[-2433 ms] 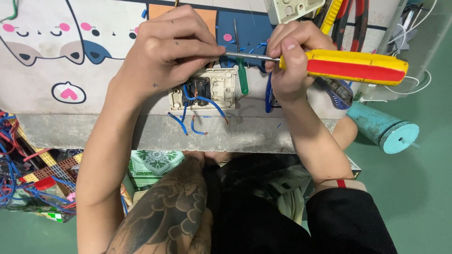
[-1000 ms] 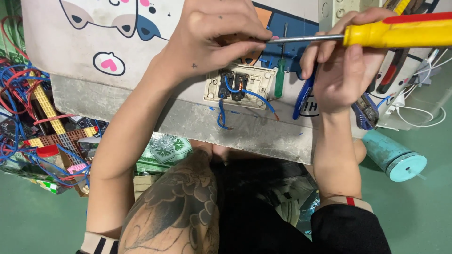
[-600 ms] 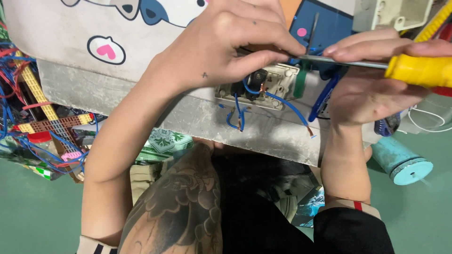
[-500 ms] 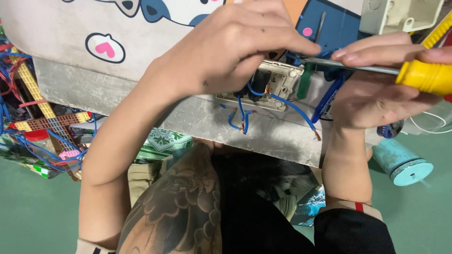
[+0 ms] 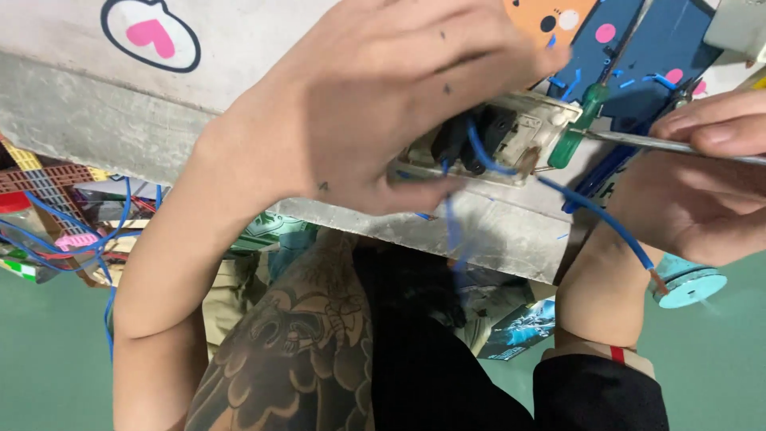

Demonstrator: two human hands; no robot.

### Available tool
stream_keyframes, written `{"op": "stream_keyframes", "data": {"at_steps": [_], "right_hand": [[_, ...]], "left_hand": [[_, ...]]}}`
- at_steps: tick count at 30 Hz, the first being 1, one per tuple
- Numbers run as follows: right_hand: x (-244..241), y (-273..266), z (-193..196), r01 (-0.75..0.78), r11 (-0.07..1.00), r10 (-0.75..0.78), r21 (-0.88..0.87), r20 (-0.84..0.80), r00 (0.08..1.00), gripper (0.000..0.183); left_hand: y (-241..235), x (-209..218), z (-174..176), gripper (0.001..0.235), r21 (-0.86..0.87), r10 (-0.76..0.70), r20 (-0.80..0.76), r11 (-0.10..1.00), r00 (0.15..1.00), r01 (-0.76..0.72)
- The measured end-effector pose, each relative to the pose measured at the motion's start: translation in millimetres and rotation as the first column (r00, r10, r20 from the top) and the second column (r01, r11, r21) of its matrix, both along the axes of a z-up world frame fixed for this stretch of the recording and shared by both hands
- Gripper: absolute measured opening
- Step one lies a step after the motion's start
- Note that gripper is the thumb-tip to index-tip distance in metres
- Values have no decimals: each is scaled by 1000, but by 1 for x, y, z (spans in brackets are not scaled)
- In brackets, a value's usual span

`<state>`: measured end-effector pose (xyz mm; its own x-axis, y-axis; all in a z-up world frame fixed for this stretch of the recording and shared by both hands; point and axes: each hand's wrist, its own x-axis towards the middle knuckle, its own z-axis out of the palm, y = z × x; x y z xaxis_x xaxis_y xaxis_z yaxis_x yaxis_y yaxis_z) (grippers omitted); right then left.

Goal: The person is sitting on the floor and repairing an electrical switch. They use a screwdriver to tighten screws on the switch and pliers to strip and cut blue wires, connecting them to the terminals.

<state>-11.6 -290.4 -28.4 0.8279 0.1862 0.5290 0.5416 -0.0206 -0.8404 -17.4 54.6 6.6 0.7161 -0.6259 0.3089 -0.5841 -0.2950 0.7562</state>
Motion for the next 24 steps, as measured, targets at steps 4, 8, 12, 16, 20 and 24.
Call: {"op": "stream_keyframes", "data": {"at_steps": [4, 8, 12, 16, 20, 24], "right_hand": [[1, 18, 9, 68, 997, -67, 46, -7, 998, 56], [1, 23, 10, 80, 994, -83, 80, 37, 996, 56], [-1, 29, 12, 54, 998, -55, 25, 38, 998, 57], [-3, 48, 18, 126, 991, -127, 56, 28, 991, 61], [5, 61, 21, 63, 996, -70, 55, 142, 987, 59], [-13, 26, 7, -7, 998, -2, 70, 130, 991, 49]], "left_hand": [[-2, -5, -2, 97, 152, -12, 144, 988, 990, -10], [2, -9, 2, 58, -248, -39, -183, 969, 982, -8], [12, -15, 7, 89, 11, -24, -117, 1000, 993, 25], [27, -36, 10, 113, 84, 87, -37, 993, 996, -83], [22, -58, 8, 108, 291, 167, 54, 940, 984, -176], [8, -60, 2, 99, 361, 220, 145, 896, 965, -259]]}}
